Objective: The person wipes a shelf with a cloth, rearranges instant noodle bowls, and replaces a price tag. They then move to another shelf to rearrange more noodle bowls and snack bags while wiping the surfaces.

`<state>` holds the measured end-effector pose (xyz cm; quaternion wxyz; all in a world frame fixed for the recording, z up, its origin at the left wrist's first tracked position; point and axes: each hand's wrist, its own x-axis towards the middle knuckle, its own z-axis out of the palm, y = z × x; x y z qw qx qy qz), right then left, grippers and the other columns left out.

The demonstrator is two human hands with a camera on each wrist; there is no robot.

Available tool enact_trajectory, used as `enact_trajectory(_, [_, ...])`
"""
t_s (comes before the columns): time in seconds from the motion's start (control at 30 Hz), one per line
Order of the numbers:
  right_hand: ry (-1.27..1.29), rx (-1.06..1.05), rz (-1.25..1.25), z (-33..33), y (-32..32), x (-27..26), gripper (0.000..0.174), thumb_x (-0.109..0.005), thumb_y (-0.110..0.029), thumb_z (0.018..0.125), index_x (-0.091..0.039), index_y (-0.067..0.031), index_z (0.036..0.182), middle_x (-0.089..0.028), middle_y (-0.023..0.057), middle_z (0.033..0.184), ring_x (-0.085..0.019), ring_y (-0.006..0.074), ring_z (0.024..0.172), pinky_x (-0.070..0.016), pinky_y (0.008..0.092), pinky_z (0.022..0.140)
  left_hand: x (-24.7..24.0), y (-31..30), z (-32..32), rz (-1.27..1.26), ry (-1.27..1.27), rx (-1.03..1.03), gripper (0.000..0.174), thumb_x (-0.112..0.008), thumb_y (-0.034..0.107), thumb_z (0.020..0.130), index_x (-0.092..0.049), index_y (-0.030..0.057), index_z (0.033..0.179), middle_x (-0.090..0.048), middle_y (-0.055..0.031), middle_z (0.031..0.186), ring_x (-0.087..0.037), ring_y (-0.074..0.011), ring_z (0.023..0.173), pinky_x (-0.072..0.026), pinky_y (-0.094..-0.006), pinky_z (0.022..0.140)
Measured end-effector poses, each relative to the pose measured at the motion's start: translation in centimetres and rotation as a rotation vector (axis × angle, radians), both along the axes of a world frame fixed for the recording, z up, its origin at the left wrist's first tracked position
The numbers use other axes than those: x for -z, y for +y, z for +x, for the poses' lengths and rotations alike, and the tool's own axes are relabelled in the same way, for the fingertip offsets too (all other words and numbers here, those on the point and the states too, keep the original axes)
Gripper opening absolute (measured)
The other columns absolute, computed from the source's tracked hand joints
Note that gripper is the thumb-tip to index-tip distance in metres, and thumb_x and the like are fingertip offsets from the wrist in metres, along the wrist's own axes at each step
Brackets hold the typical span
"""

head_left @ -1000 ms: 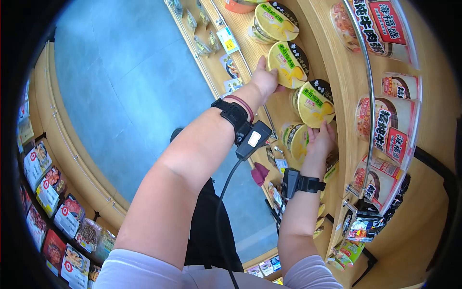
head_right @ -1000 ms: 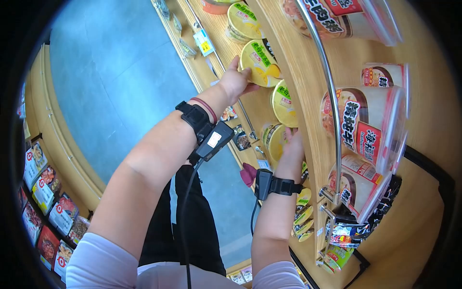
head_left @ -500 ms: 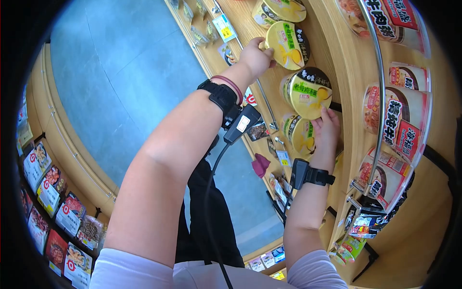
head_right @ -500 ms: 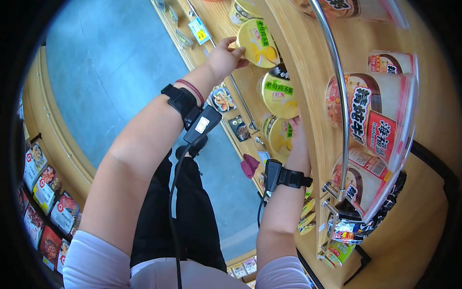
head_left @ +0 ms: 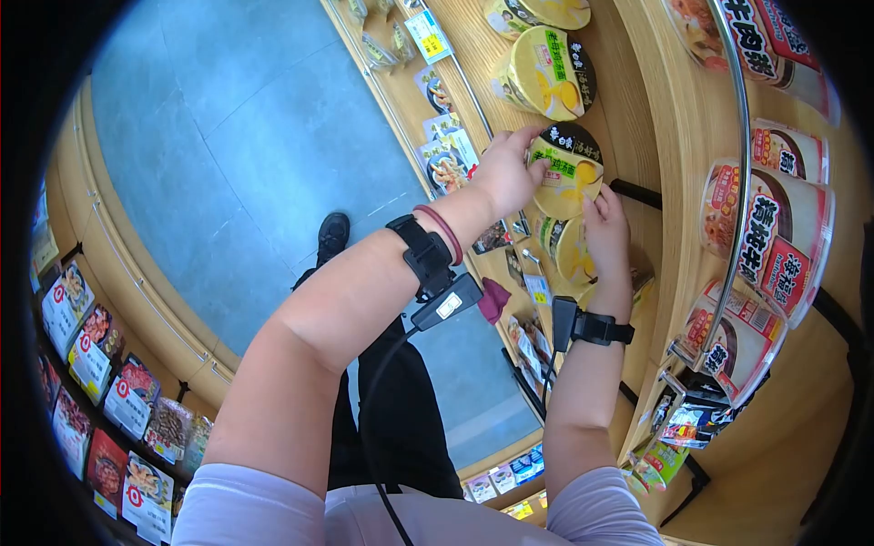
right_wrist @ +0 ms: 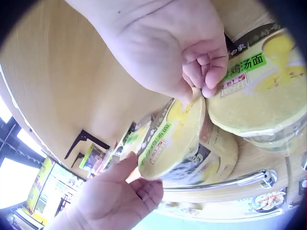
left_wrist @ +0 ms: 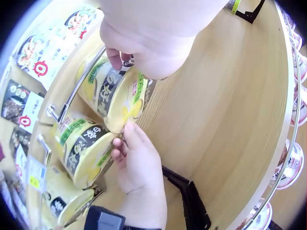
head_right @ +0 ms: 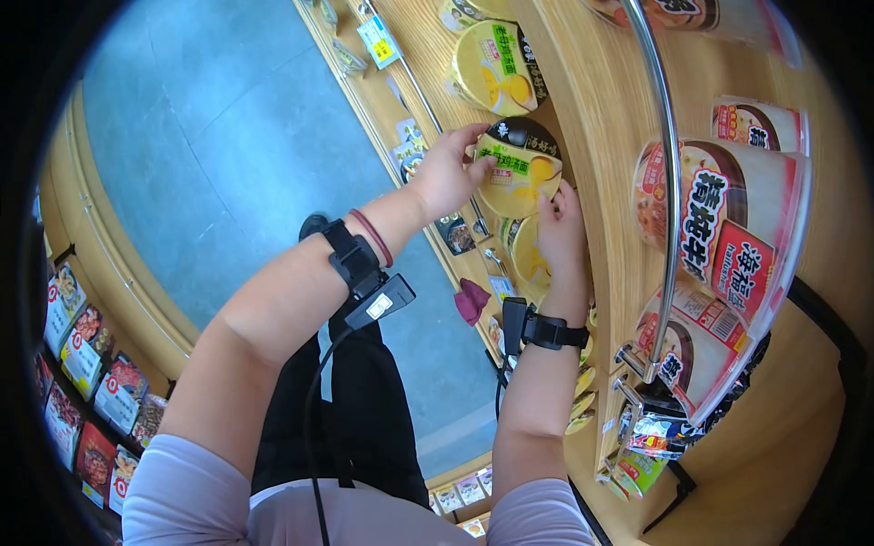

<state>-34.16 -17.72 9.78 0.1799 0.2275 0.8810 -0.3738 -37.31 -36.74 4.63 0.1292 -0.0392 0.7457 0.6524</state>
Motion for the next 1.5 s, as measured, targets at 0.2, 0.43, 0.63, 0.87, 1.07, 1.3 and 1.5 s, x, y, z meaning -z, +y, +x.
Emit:
enact_trajectory(0.2, [0.091, -0.280, 0.481, 0.1, -1.3, 0.0, 0.064, -0.055, -0.034, 0.086, -0.031, -0.0012, 0.135, -0.053, 0.0243, 0.118, -0.054, 0.0347, 0.107, -0.0434, 0.0387, 0.088, 0.3, 0.6, 0.1, -0.035, 0.055, -0.055, 0.043, -0.062, 0.011, 0.080, -0.049, 0.0031, 0.120, -0.052, -0.0193, 0.109, -0.059, -0.0279, 0.082, -0.0488, -0.0337, 0.076])
enact_trajectory(0.43, [0.339, 0.197, 0.281, 3.5, -1.2, -0.5, 0.046, -0.058, -0.022, 0.087, -0.045, -0.0006, 0.126, -0.059, 0.0124, 0.105, -0.058, 0.0163, 0.081, -0.0475, 0.0275, 0.071, 2.3, 1.2, 1.6, -0.075, 0.077, -0.132, 0.056, -0.064, 0.019, 0.082, -0.037, -0.0012, 0.126, -0.051, -0.0216, 0.113, -0.059, -0.0237, 0.073, -0.0501, -0.0320, 0.067])
enact_trajectory(0.63, [0.322, 0.764, 0.309, 7.8, 5.7, -3.1, 0.043, -0.056, -0.020, 0.083, -0.050, 0.0048, 0.117, -0.057, 0.0198, 0.108, -0.061, 0.0250, 0.088, -0.0523, 0.0352, 0.067, 0.7, 1.4, 5.9, 0.074, -0.207, -0.159, 0.063, -0.063, 0.027, 0.084, -0.030, -0.0044, 0.127, -0.051, -0.0190, 0.109, -0.059, -0.0203, 0.075, -0.0495, -0.0303, 0.066])
enact_trajectory(0.87, [0.246, 1.214, 0.349, 15.0, 19.4, 1.4, 0.064, -0.060, -0.044, 0.078, -0.048, 0.0035, 0.119, -0.055, 0.0156, 0.113, -0.059, 0.0285, 0.094, -0.0492, 0.0425, 0.075, 2.3, 2.5, 12.3, 0.254, -0.322, -0.051, 0.044, -0.061, 0.026, 0.083, -0.047, -0.0056, 0.110, -0.054, -0.0173, 0.097, -0.056, -0.0212, 0.071, -0.0472, -0.0335, 0.066])
enact_trajectory(1.07, [0.080, 1.160, 0.067, 16.1, 21.4, 2.9, 0.054, -0.064, -0.045, 0.080, -0.050, -0.0054, 0.115, -0.055, 0.0077, 0.113, -0.053, 0.0240, 0.099, -0.0445, 0.0327, 0.083, 2.0, 0.9, 13.7, 0.217, -0.403, -0.026, 0.039, -0.061, 0.022, 0.083, -0.048, -0.0026, 0.110, -0.055, -0.0137, 0.094, -0.055, -0.0188, 0.068, -0.0471, -0.0323, 0.061])
enact_trajectory(1.3, [0.313, 1.072, -0.140, 14.0, 18.6, 1.0, 0.040, -0.058, -0.020, 0.087, -0.044, -0.0039, 0.121, -0.047, 0.0143, 0.121, -0.051, 0.0299, 0.107, -0.0468, 0.0469, 0.085, 2.6, 0.2, 14.3, 0.140, -0.417, 0.023, 0.036, -0.059, 0.018, 0.083, -0.048, -0.0015, 0.112, -0.054, -0.0131, 0.099, -0.054, -0.0185, 0.068, -0.0477, -0.0331, 0.064])
enact_trajectory(1.5, [0.499, 0.670, 0.041, 14.4, 18.5, 1.5, 0.045, -0.057, -0.018, 0.087, -0.039, -0.0010, 0.124, -0.047, 0.0183, 0.120, -0.052, 0.0323, 0.108, -0.0486, 0.0473, 0.085, 1.3, -0.1, 14.3, 0.166, -0.483, 0.058, 0.034, -0.058, 0.017, 0.083, -0.049, -0.0006, 0.111, -0.054, -0.0137, 0.099, -0.056, -0.0199, 0.072, -0.0479, -0.0339, 0.069])
